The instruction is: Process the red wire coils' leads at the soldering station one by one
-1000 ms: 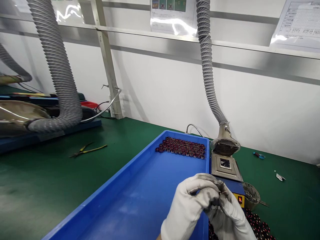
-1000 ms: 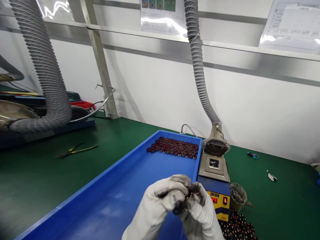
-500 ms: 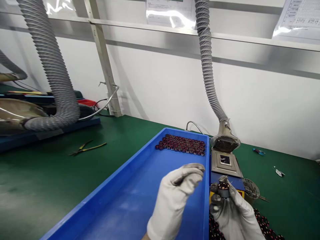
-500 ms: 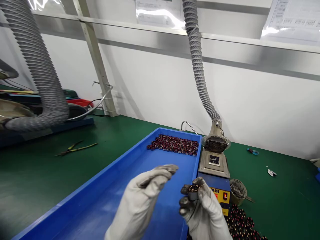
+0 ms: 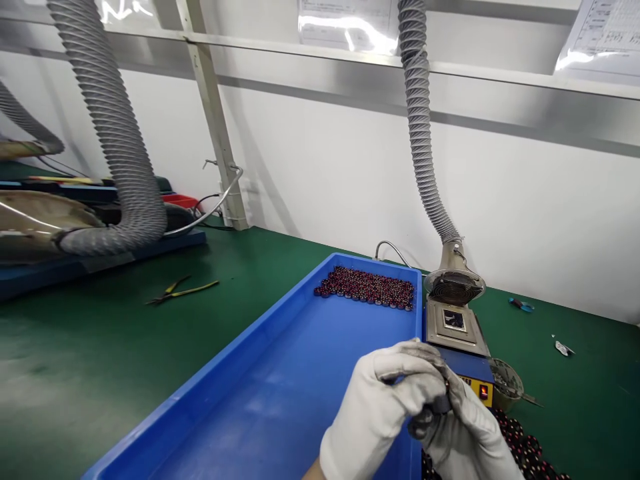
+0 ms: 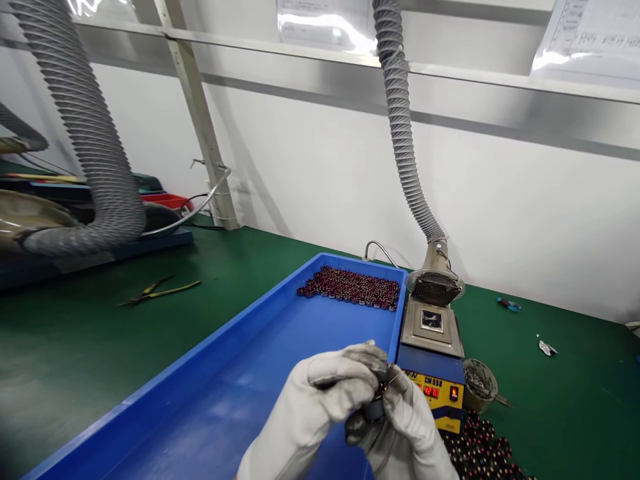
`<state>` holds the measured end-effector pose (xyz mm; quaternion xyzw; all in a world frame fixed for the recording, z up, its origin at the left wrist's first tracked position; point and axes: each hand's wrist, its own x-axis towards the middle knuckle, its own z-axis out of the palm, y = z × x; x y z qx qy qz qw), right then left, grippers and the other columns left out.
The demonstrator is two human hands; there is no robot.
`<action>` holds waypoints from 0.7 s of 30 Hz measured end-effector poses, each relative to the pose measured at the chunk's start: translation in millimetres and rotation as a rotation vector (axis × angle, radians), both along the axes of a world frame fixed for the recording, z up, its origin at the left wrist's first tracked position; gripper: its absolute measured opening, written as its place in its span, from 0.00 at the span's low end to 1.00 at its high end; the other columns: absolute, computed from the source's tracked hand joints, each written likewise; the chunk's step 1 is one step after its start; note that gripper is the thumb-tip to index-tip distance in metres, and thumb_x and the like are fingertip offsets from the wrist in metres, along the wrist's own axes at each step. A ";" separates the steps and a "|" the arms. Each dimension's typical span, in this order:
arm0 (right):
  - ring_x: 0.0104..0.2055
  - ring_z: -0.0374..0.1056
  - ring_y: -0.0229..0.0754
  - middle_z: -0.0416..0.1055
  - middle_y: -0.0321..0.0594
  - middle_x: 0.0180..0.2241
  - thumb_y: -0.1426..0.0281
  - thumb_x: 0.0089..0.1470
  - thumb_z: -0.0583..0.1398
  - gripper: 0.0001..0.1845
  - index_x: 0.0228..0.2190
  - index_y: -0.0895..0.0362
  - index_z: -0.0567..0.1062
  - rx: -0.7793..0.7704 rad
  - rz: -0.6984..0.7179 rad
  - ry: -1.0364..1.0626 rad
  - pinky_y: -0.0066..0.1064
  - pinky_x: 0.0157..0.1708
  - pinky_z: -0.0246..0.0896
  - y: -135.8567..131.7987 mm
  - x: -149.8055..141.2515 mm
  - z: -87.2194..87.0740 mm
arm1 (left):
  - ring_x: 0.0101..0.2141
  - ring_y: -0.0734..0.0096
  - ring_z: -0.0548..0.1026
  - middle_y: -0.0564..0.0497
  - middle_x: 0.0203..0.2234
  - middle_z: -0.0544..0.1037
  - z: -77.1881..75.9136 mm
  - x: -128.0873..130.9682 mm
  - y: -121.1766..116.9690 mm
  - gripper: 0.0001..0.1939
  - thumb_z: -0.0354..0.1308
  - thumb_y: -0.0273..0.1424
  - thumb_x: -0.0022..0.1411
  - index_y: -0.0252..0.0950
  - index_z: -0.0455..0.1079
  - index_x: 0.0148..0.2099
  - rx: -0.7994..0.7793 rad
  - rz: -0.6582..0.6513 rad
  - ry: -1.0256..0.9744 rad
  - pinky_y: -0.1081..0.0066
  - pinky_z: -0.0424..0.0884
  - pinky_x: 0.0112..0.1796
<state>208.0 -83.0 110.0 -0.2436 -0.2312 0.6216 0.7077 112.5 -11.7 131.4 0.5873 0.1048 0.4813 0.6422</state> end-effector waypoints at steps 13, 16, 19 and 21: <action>0.29 0.72 0.36 0.77 0.37 0.32 0.72 0.33 0.71 0.16 0.29 0.53 0.77 -0.019 -0.025 0.074 0.26 0.29 0.66 -0.1 5.1 -4.0 | 0.26 0.71 0.74 0.52 0.23 0.77 0.9 -5.6 -0.3 0.11 0.55 0.17 0.41 0.35 0.76 0.23 -0.130 -0.106 0.054 0.76 0.70 0.29; 0.25 0.70 0.35 0.76 0.39 0.28 0.69 0.32 0.71 0.15 0.28 0.55 0.77 -0.014 0.013 0.043 0.25 0.27 0.65 2.0 4.0 -3.0 | 0.28 0.72 0.74 0.54 0.24 0.78 -3.0 -5.7 -2.4 0.08 0.58 0.20 0.43 0.37 0.75 0.25 -0.247 -0.033 -0.163 0.76 0.71 0.31; 0.26 0.71 0.37 0.77 0.40 0.28 0.68 0.34 0.70 0.16 0.30 0.54 0.77 -0.022 -0.005 0.021 0.28 0.29 0.66 1.4 7.0 -5.6 | 0.32 0.73 0.74 0.55 0.30 0.79 0.1 -13.4 -0.3 0.08 0.60 0.22 0.46 0.41 0.76 0.29 -0.213 0.074 -0.121 0.78 0.70 0.34; 0.29 0.72 0.39 0.77 0.40 0.32 0.69 0.36 0.70 0.17 0.33 0.53 0.76 -0.018 -0.028 0.003 0.32 0.32 0.67 0.0 9.2 -9.0 | 0.33 0.72 0.75 0.54 0.33 0.79 4.3 -16.7 1.6 0.14 0.60 0.19 0.42 0.40 0.76 0.31 -0.104 0.021 0.087 0.78 0.70 0.34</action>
